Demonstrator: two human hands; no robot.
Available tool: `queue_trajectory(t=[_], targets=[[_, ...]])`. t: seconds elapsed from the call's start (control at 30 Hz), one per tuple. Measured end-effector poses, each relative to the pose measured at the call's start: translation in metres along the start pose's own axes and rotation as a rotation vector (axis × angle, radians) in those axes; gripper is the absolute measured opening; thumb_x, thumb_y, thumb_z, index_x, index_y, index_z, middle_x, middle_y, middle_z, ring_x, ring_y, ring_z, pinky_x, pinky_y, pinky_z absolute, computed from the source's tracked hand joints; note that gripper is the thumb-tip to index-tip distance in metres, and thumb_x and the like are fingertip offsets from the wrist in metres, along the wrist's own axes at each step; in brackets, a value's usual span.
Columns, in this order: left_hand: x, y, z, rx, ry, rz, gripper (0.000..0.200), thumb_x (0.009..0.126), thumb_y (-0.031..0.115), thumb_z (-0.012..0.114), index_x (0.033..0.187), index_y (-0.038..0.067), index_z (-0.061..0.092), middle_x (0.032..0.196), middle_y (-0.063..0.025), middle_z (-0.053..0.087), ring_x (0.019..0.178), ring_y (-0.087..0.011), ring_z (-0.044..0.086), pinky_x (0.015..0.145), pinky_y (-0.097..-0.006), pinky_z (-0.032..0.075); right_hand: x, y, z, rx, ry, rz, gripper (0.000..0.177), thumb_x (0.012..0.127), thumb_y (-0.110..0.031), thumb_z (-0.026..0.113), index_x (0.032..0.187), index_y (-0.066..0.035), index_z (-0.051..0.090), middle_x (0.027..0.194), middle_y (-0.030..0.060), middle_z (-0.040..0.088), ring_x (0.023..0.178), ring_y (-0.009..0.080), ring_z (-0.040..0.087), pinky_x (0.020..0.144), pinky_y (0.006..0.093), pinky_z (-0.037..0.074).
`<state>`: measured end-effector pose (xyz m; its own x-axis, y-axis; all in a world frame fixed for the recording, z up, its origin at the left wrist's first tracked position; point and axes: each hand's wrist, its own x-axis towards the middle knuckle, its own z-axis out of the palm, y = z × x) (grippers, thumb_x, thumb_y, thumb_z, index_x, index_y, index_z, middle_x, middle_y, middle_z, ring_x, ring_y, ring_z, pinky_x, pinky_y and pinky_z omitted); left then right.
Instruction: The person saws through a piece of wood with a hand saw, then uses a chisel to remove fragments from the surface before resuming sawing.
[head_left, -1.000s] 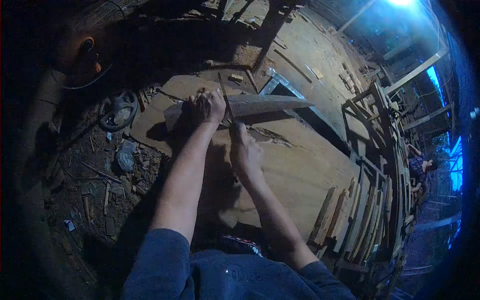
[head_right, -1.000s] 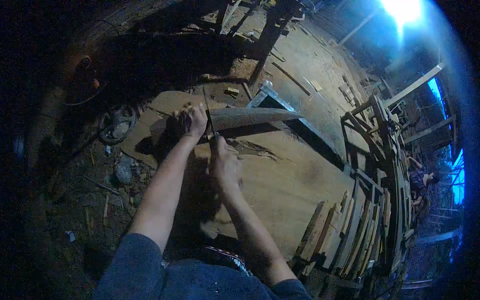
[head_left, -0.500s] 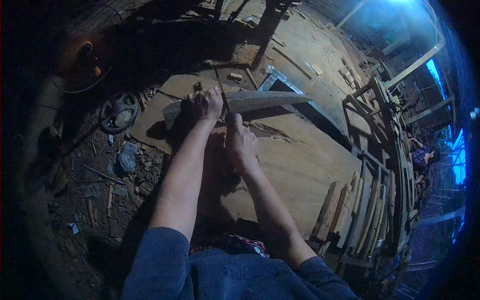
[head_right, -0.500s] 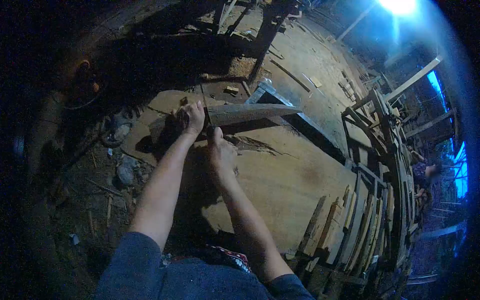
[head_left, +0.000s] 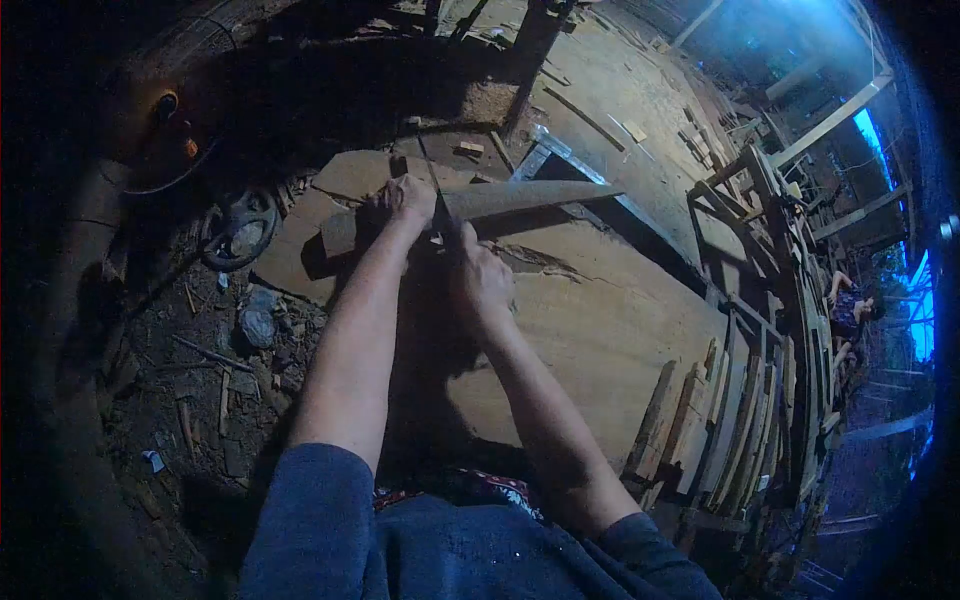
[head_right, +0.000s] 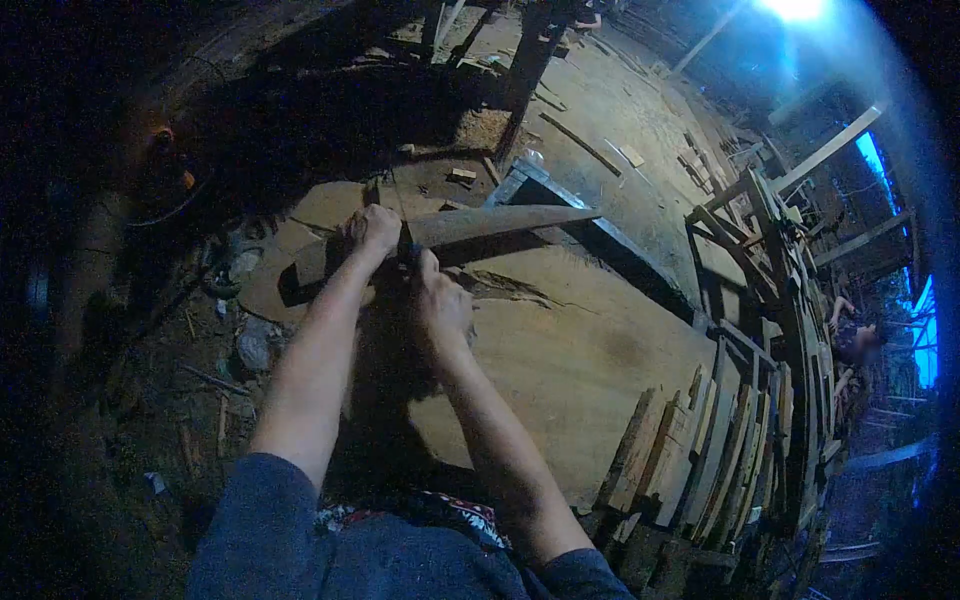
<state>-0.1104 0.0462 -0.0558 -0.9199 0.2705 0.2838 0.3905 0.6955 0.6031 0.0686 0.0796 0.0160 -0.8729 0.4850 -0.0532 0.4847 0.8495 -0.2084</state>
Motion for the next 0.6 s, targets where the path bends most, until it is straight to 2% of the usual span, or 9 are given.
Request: queue_trajectory(t=[0.07,0.1,0.27,0.33,0.37,0.43,0.47,0.53,0.6], targets=[[0.022,-0.041,0.065,-0.03,0.074,-0.09,0.027,0.076,0.024,0.056,0.061,0.002,0.061,0.067,-0.0215,0.062,0.064,-0.034,0.062,0.056,-0.0443,0.045,-0.031,0.008,-0.005,0.221,0.014,-0.017,0.028,0.088,-0.018,0.042,0.115,-0.011,0.04,0.09,0.0264,0.062,0.085,0.0431,0.061,0.073,0.0527,0.044],[0.036,-0.071,0.112,0.028,0.096,-0.081,0.025,0.076,0.024,0.055,0.064,0.003,0.061,0.068,-0.0212,0.061,0.067,-0.035,0.061,0.057,-0.0452,0.044,-0.045,0.003,-0.016,0.289,0.031,-0.007,0.025,0.089,-0.018,0.042,0.112,-0.01,0.04,0.089,0.0275,0.062,0.084,0.0444,0.06,0.072,0.0539,0.044],[0.018,-0.025,0.06,-0.061,-0.08,-0.258,0.023,0.07,0.021,0.056,0.075,0.004,0.07,0.076,-0.0167,0.067,0.073,-0.0335,0.065,0.066,-0.0452,0.05,-0.005,0.01,0.019,0.202,-0.009,0.057,0.023,0.091,-0.022,0.041,0.112,-0.013,0.04,0.087,0.0265,0.062,0.082,0.0438,0.06,0.068,0.0523,0.045],[0.013,-0.023,0.034,0.217,-0.064,0.068,0.021,0.069,0.019,0.057,0.071,0.002,0.069,0.072,-0.0185,0.066,0.069,-0.0348,0.065,0.063,-0.0466,0.05,0.003,0.009,0.023,0.142,0.01,0.048,0.023,0.092,-0.025,0.04,0.113,-0.014,0.04,0.086,0.0257,0.062,0.082,0.0435,0.06,0.067,0.0513,0.046],[0.007,-0.016,0.023,0.217,-0.07,0.073,0.021,0.069,0.019,0.057,0.071,0.002,0.069,0.072,-0.0185,0.066,0.069,-0.0348,0.065,0.063,-0.0466,0.05,-0.006,0.013,0.017,0.181,0.05,-0.018,0.022,0.092,-0.025,0.041,0.111,-0.014,0.041,0.085,0.0253,0.062,0.082,0.0433,0.061,0.066,0.0506,0.046],[0.002,0.008,-0.001,0.037,-0.021,-0.165,0.021,0.068,0.019,0.057,0.071,0.001,0.069,0.072,-0.0205,0.065,0.069,-0.0354,0.065,0.063,-0.0473,0.05,-0.025,0.017,0.003,0.206,0.102,-0.091,0.021,0.092,-0.024,0.041,0.11,-0.014,0.042,0.083,0.0248,0.062,0.081,0.043,0.061,0.064,0.0499,0.046],[0.004,-0.046,0.043,0.031,-0.02,-0.168,0.021,0.068,0.019,0.057,0.071,0.001,0.069,0.072,-0.0205,0.065,0.069,-0.0354,0.065,0.063,-0.0473,0.05,-0.042,0.019,0.001,0.173,0.014,-0.017,0.02,0.09,-0.022,0.042,0.108,-0.012,0.043,0.082,0.0245,0.062,0.08,0.043,0.061,0.065,0.0507,0.046],[0.048,-0.102,0.156,0.489,-0.044,0.224,0.02,0.074,0.018,0.057,0.082,0.004,0.068,0.071,-0.0132,0.062,0.063,-0.0326,0.058,0.052,-0.0445,0.04,-0.05,0.021,-0.003,0.129,-0.088,0.053,0.019,0.089,-0.02,0.043,0.106,-0.011,0.043,0.081,0.0242,0.062,0.08,0.043,0.06,0.065,0.0516,0.045],[0.037,-0.093,0.138,0.363,-0.026,0.214,0.023,0.077,0.02,0.055,0.082,0.001,0.067,0.071,-0.0146,0.062,0.065,-0.0331,0.059,0.055,-0.0467,0.041,-0.042,0.018,-0.003,0.193,0.045,-0.034,0.017,0.089,-0.021,0.043,0.103,-0.011,0.044,0.081,0.0234,0.062,0.078,0.0429,0.06,0.066,0.0525,0.045]])
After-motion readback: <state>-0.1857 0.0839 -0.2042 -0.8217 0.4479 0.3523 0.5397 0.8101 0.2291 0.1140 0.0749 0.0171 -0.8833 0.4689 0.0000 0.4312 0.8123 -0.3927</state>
